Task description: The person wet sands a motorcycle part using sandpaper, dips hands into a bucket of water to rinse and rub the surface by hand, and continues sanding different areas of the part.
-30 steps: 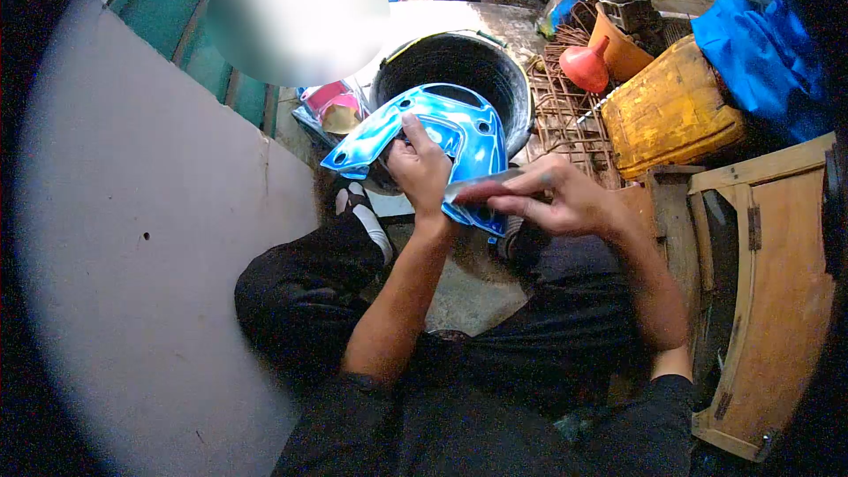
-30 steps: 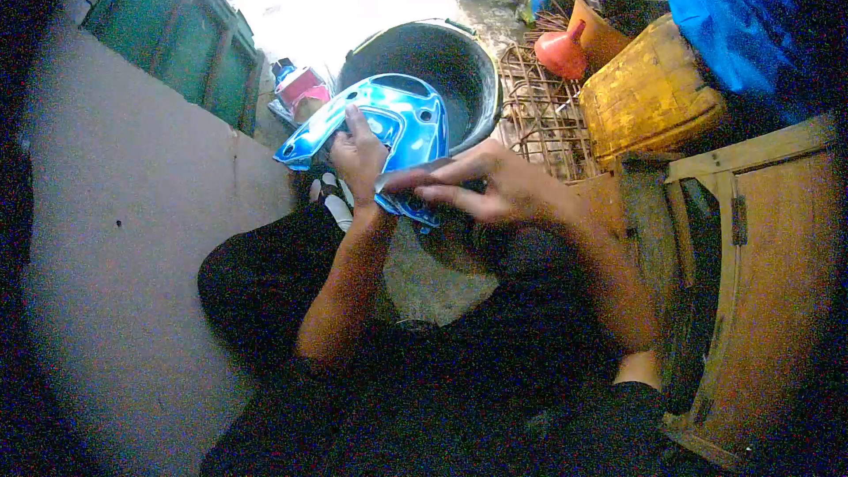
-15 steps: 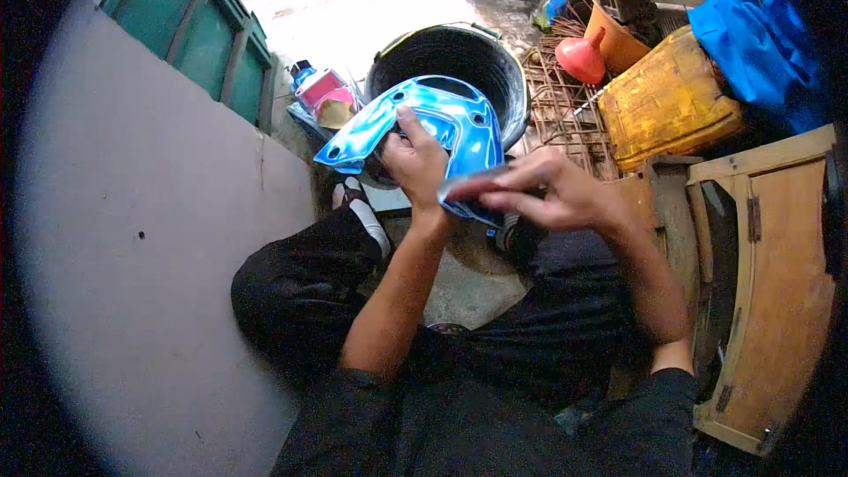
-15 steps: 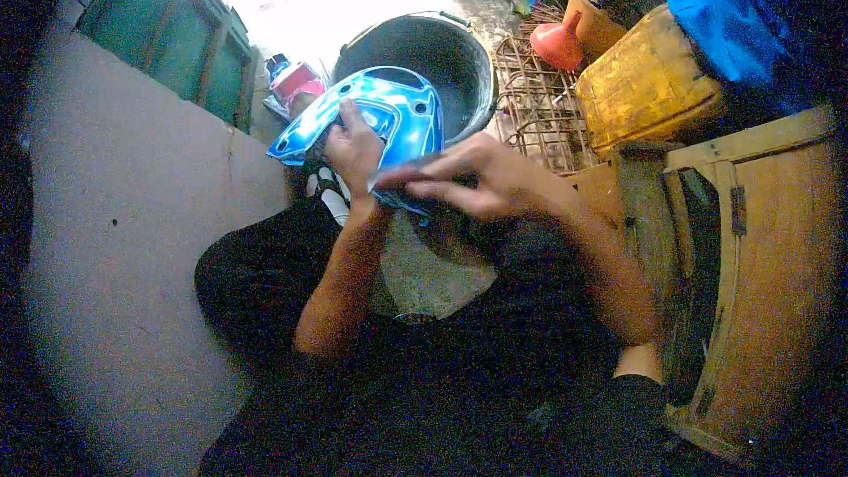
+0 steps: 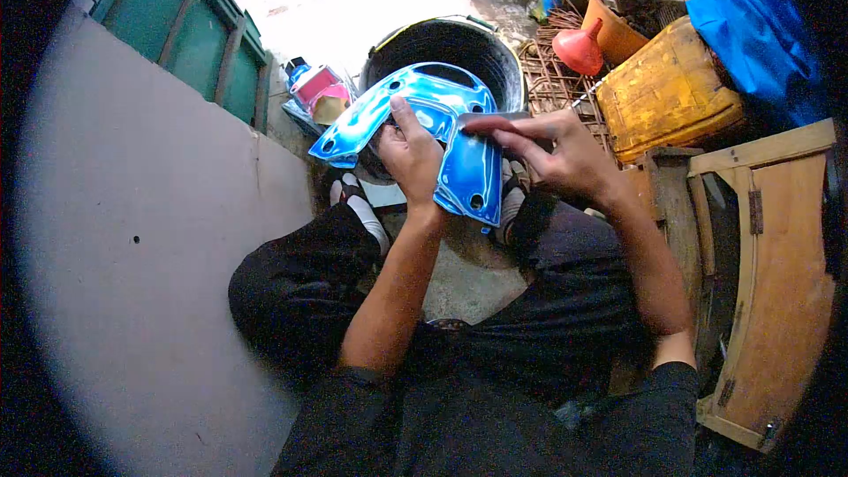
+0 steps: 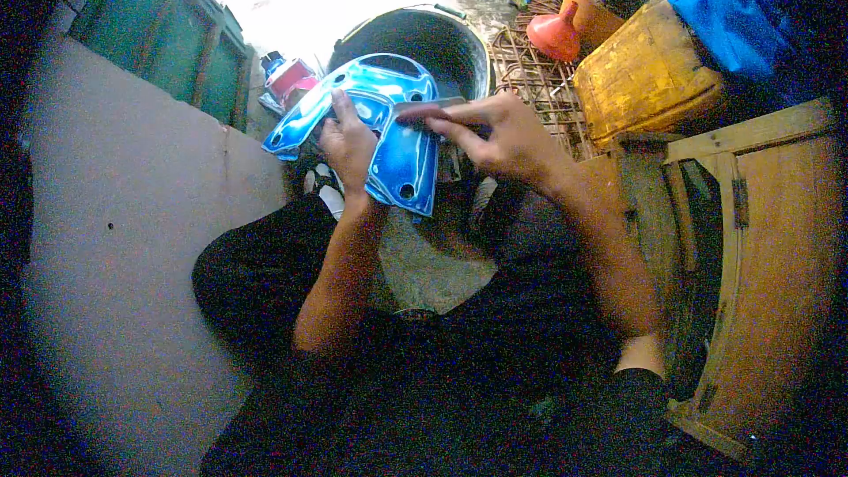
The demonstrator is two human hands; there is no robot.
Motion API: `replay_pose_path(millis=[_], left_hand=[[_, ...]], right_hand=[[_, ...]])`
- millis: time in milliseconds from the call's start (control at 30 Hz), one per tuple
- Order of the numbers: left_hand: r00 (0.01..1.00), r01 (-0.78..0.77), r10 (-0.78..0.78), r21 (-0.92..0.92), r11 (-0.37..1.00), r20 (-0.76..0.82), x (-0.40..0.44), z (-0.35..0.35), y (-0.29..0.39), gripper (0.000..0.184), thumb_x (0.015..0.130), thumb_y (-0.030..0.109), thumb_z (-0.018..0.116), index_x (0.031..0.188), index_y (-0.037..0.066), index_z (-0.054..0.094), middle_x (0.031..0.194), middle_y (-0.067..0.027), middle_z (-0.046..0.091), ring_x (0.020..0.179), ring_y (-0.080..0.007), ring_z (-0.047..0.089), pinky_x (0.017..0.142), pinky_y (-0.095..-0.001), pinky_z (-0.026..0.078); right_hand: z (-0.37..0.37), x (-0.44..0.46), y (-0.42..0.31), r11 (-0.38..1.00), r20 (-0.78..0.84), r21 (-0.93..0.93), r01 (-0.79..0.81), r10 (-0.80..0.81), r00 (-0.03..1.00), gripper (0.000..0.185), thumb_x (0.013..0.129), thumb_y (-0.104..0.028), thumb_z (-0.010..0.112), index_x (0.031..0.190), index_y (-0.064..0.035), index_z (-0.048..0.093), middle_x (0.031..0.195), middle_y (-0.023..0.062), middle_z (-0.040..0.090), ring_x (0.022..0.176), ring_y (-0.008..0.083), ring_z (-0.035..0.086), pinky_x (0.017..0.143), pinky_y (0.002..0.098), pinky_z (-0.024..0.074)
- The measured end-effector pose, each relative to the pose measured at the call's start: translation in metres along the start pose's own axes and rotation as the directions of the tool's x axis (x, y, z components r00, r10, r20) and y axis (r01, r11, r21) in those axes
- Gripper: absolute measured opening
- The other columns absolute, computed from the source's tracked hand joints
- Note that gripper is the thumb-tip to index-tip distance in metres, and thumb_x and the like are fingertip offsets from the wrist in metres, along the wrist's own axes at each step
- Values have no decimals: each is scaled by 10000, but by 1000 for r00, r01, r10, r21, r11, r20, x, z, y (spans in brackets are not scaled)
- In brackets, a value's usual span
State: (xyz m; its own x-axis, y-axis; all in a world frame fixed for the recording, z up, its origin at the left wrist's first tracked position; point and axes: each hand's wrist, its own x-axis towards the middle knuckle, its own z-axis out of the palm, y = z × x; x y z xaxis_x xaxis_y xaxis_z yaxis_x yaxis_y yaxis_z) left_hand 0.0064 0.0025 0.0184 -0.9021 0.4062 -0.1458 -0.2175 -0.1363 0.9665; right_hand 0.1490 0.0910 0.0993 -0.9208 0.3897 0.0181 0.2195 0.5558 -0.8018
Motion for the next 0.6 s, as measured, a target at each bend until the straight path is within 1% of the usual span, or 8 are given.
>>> replay_pose_path(millis=[100, 133, 233, 267, 367, 467, 500, 600], left_hand=[[999, -18, 23, 134, 991, -37, -1, 1, 5, 505, 1036, 372, 420, 727, 22, 610, 673, -5, 611, 568, -83, 492, 556, -273, 418], [999, -14, 19, 138, 990, -36, -2, 1, 8, 505, 1036, 372, 420, 727, 22, 610, 673, -5, 611, 568, -83, 492, 556, -273, 418], [1000, 24, -24, -77, 997, 0, -6, 2, 12, 501, 1040, 368, 414, 732, 32, 620, 676, 6, 613, 570, -68, 498, 555, -256, 422], [999, 33, -31, -101, 994, 27, -7, 1, 14, 493, 1040, 366, 415, 739, 36, 625, 679, 6, 614, 570, -64, 498, 558, -254, 425], [996, 48, -34, -182, 982, 77, -11, 6, 13, 474, 1040, 364, 418, 765, 40, 628, 700, 5, 620, 587, -63, 510, 585, -249, 438], [996, 72, -56, -237, 969, 72, -14, 10, 16, 468, 1039, 373, 418, 795, 33, 627, 727, -3, 623, 619, -69, 516, 614, -251, 440], [996, 74, -59, -237, 969, 72, -13, 9, 14, 468, 1039, 373, 418, 795, 33, 627, 727, -3, 623, 619, -69, 516, 614, -251, 440], [996, 30, -9, -247, 969, 87, -5, 5, 9, 467, 1038, 373, 421, 785, 35, 620, 712, -5, 619, 616, -68, 515, 610, -250, 439]], right_hand=[[-3, -5, -6, 986, 218, 63, 154, -164, 962, 242, 895, -127, 650, 1126, -75, 702, 836, 91, 716, 704, 104, 610, 646, 286, 478], [-4, -7, -12, 993, 339, 117, 28, -67, 938, 248, 909, -169, 658, 1136, -78, 696, 964, 114, 732, 830, 120, 665, 778, 289, 517], [-2, -4, 0, 1000, 163, 13, -2, 0, 987, 249, 915, -173, 652, 1141, -79, 694, 929, 104, 735, 784, 114, 648, 745, 279, 509], [-6, -1, -1, 987, 101, -35, -155, 158, 982, 245, 922, -189, 642, 1139, -89, 696, 906, 101, 737, 777, 120, 652, 731, 283, 509], [-7, 1, 19, 993, -167, -54, -106, 96, 981, 246, 940, -220, 613, 1151, -121, 695, 943, 96, 739, 842, 119, 673, 755, 294, 517], [-5, 3, 11, 996, -219, -19, -82, 76, 973, 244, 934, -190, 619, 1148, -98, 693, 965, 106, 736, 864, 121, 675, 775, 292, 516], [-3, 2, 8, 996, -218, -19, -85, 79, 973, 244, 934, -190, 619, 1148, -98, 693, 965, 106, 736, 864, 121, 675, 775, 292, 516], [-6, -5, -6, 994, 114, 36, 103, -106, 988, 209, 923, -112, 617, 1102, -45, 702, 824, 102, 721, 773, 93, 638, 702, 271, 492]])
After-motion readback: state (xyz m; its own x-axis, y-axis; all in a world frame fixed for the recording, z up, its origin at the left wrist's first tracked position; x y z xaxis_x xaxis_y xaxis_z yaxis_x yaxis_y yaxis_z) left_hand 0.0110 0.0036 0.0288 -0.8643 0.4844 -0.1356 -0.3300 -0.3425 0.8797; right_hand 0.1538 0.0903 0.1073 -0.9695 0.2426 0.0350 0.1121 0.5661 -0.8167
